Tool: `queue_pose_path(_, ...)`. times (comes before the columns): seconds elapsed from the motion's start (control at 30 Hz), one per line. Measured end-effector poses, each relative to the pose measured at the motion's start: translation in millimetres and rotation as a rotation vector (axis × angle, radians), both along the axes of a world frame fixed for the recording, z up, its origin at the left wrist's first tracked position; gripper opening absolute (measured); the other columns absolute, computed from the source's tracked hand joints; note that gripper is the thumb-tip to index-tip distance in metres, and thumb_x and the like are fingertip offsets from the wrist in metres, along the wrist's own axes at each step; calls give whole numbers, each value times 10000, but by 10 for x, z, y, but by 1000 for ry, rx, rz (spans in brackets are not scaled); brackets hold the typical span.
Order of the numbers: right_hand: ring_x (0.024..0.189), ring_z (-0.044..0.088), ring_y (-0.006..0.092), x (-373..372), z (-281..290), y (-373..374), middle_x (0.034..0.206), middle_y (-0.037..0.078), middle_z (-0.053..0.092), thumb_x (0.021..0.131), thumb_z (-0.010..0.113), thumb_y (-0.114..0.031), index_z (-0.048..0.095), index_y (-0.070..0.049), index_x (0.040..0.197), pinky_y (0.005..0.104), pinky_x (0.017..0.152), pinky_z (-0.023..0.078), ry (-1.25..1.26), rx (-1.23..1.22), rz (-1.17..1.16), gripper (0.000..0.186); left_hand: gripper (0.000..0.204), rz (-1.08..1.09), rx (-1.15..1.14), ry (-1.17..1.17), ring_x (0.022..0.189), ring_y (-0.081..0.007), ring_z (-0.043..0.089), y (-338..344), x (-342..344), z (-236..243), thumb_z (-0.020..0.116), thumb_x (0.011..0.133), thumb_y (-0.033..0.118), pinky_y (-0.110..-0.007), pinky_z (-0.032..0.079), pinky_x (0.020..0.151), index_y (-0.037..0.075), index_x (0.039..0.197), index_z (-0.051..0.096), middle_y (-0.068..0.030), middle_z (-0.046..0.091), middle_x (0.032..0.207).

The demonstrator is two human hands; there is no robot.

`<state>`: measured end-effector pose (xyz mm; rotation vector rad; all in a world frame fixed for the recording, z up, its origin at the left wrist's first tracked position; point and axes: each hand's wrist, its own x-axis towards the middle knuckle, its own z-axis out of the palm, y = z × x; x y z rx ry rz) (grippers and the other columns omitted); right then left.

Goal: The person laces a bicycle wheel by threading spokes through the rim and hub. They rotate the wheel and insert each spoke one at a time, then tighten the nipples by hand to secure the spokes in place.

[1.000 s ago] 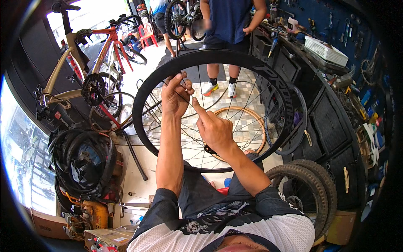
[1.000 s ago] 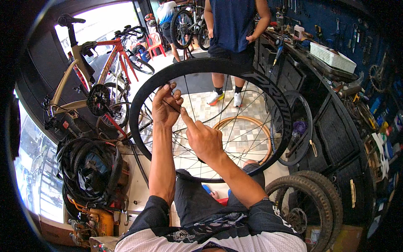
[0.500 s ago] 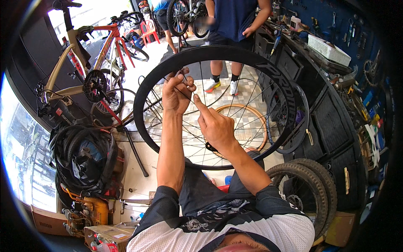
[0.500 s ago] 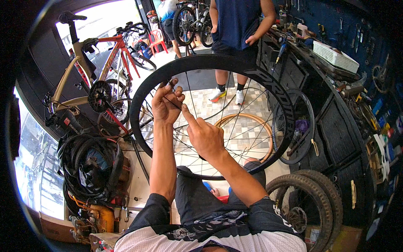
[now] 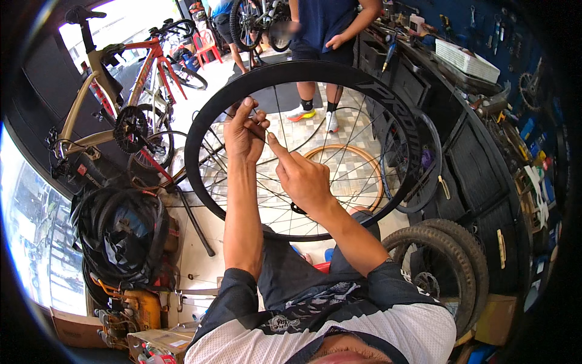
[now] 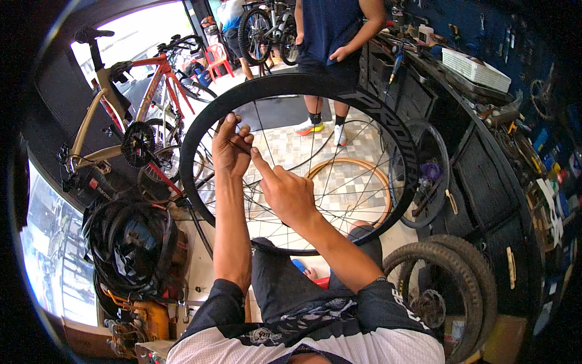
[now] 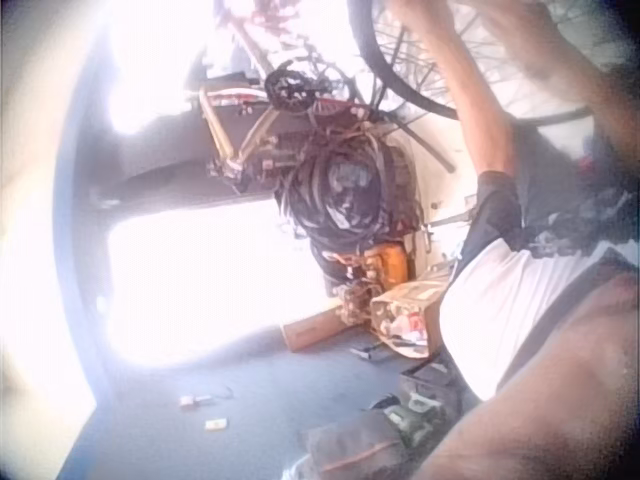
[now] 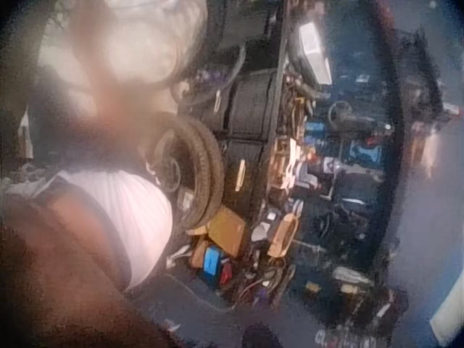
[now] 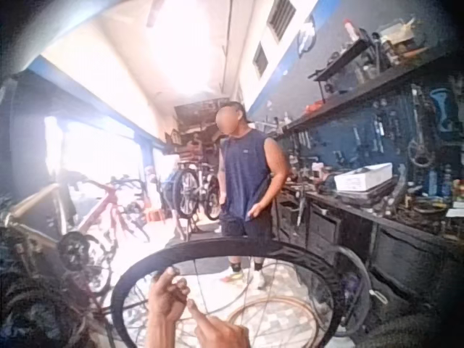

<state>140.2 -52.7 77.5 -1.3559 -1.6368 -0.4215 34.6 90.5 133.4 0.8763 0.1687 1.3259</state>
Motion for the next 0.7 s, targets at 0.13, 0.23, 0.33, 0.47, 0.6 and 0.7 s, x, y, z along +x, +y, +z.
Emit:
queue_pose_path(0.13,559,674,265,6,-2,-7,714,46,594,918,735,-139,513,-196,1607,419,504,547,-10,-5,-15,726,274,-111,-16,-31,805,-180,593,10,-34,9,789,963,268,-331,515,686,90,1152,700,-93,685,1076)
queue_pose_path(0.23,565,679,268,13,8,-9,729,49,609,921,734,-148,504,-199,1612,422,508,553,-14,-14,-22,730,284,-63,30,13,806,-181,595,-19,-5,33,769,970,296,-327,515,700,78,1143,706,-81,687,1080)
queue_pose_path(0.33,586,685,274,28,32,-18,748,54,614,925,732,-153,491,-201,1620,429,522,560,-6,-50,-19,737,266,52,47,85,823,-186,613,63,37,-19,723,993,315,-325,514,714,89,1133,710,-56,690,1064)
queue_pose_path(0.47,702,711,290,160,105,-139,808,75,619,942,725,-174,468,-194,1631,447,595,582,22,-169,46,736,262,-138,38,31,865,-181,621,172,-48,-60,643,1033,333,-321,484,749,118,1165,712,-24,708,1116)
queue_pose_path(0.6,1010,700,370,899,-30,-663,1186,184,716,891,786,-115,663,-53,1359,419,920,576,197,216,0,488,298,67,24,94,909,-233,681,-14,-19,-7,640,1051,268,-375,562,832,10,1197,669,-136,713,1091)
queue_pose_path(0.7,1176,583,318,1739,-337,-1235,1289,172,632,954,778,-206,578,-22,1462,447,1005,474,242,333,-507,576,421,186,34,210,957,-213,690,-245,53,-182,684,1039,172,-357,572,894,-38,1375,542,-144,699,1096)
